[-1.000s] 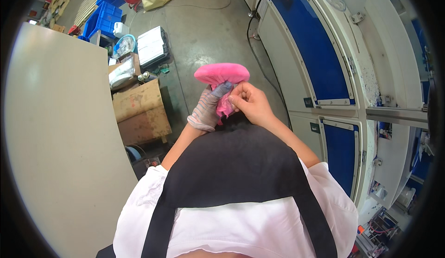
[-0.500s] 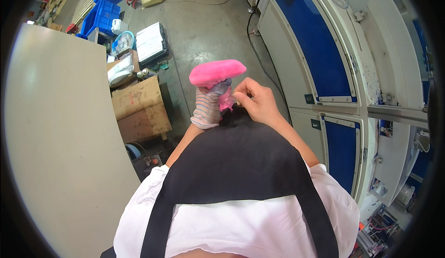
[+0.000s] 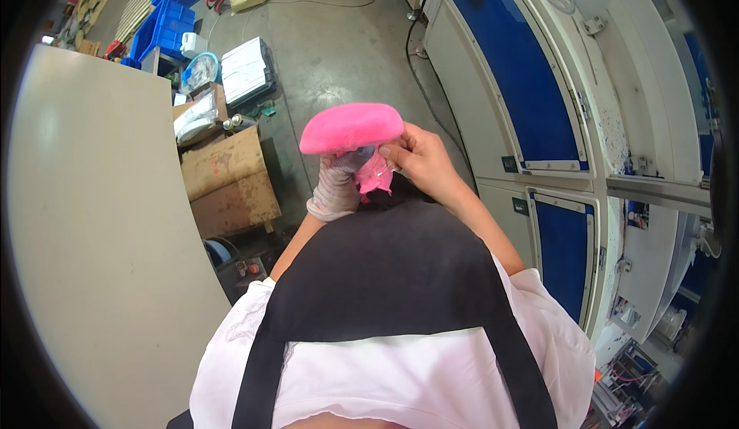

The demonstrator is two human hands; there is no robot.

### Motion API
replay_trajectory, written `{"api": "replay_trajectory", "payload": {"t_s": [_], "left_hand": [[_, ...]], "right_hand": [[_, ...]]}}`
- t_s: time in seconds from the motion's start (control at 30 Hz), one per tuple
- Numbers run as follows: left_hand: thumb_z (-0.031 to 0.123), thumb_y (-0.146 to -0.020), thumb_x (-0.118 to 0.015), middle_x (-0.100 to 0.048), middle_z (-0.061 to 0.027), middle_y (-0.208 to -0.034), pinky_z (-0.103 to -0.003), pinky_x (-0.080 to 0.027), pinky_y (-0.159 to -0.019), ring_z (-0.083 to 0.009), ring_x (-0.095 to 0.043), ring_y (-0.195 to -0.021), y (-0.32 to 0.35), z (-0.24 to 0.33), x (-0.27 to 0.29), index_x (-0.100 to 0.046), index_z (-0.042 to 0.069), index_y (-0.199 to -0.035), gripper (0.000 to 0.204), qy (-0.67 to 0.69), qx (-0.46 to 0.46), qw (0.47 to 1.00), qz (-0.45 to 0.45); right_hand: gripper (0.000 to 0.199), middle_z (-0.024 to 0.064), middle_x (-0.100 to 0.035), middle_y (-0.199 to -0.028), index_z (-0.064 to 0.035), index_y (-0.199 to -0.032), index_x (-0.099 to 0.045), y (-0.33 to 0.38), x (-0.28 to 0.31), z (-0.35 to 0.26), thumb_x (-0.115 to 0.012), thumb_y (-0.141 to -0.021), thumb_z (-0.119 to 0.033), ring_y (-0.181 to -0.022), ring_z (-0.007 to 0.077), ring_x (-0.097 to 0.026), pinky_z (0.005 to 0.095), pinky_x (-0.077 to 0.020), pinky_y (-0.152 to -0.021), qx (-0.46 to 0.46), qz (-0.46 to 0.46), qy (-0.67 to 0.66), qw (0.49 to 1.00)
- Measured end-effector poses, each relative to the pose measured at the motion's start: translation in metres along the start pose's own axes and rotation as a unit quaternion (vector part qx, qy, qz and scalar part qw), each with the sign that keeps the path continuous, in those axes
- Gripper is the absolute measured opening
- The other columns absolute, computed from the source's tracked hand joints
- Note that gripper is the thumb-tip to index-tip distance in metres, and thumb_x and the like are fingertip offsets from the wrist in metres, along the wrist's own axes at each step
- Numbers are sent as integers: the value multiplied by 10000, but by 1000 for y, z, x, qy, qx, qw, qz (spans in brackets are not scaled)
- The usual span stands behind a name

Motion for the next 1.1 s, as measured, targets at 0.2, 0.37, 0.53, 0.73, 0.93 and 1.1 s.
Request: {"api": "replay_trajectory", "payload": {"t_s": [0.2, 0.37, 0.53, 0.73, 0.93, 1.1], "left_hand": [[288, -763, -767, -617, -81, -1013, -355, -528, -801, -220, -620, -929, 1, 7, -9, -541, 30, -1185, 544, -32, 83, 994, -58], [340, -757, -775, -621, -97, -980, -363, -546, -737, -238, -641, -829, 2, -1, -12, -544, 20, -1167, 570, 3, 74, 997, -2], [395, -745, -780, -625, -117, -1049, -390, -562, -760, -255, -650, -886, -6, -10, -2, -530, 26, -1206, 642, 90, 174, 979, -56], [448, -718, -793, -600, -143, -1183, -427, -550, -863, -292, -621, -1045, -19, -17, -4, -481, 16, -1285, 778, 118, 180, 974, -77], [455, -698, -807, -580, -119, -1200, -430, -492, -918, -272, -579, -1083, -22, -11, -19, -448, 49, -1331, 833, 105, 121, 987, -27], [422, -757, -779, -561, -71, -1117, -390, -485, -892, -221, -564, -1025, -28, -17, -9, -492, 76, -1254, 670, 171, 127, 976, -43]], "right_hand": [[83, 3, -579, -715, -15, -887, -600, 0, 0, 8, -652, -880, -79, -632, 78, -511, 255, -427, -582, -46, -34, -124, 991], [274, -13, -527, -736, -40, -1005, -543, -2, 6, 30, -720, -845, -173, -672, 66, -478, 239, -404, -599, -78, -26, -85, 993], [477, 10, -525, -894, -54, -1126, -472, -11, 4, 65, -748, -825, -300, -824, 83, -487, 245, -414, -708, -10, -10, -123, 992], [446, 11, -540, -985, -59, -1169, -474, -8, 5, 49, -694, -873, -309, -886, 100, -500, 262, -428, -790, -10, 12, -185, 983], [344, 35, -571, -984, -50, -1187, -518, 6, 38, 29, -632, -911, -223, -892, 128, -549, 291, -450, -822, 26, 101, -110, 988], [384, 129, -614, -1066, -16, -1127, -596, 14, 29, -15, -690, -838, -252, -951, 278, -612, 362, -491, -828, 289, 80, 244, 922]]}}
Point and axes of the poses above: each hand's wrist, its own y-axis away from the middle knuckle, its own x-axis out of the back of the hand, z = x × y, the point moved 2 cm from there along -y, towards the middle knuckle
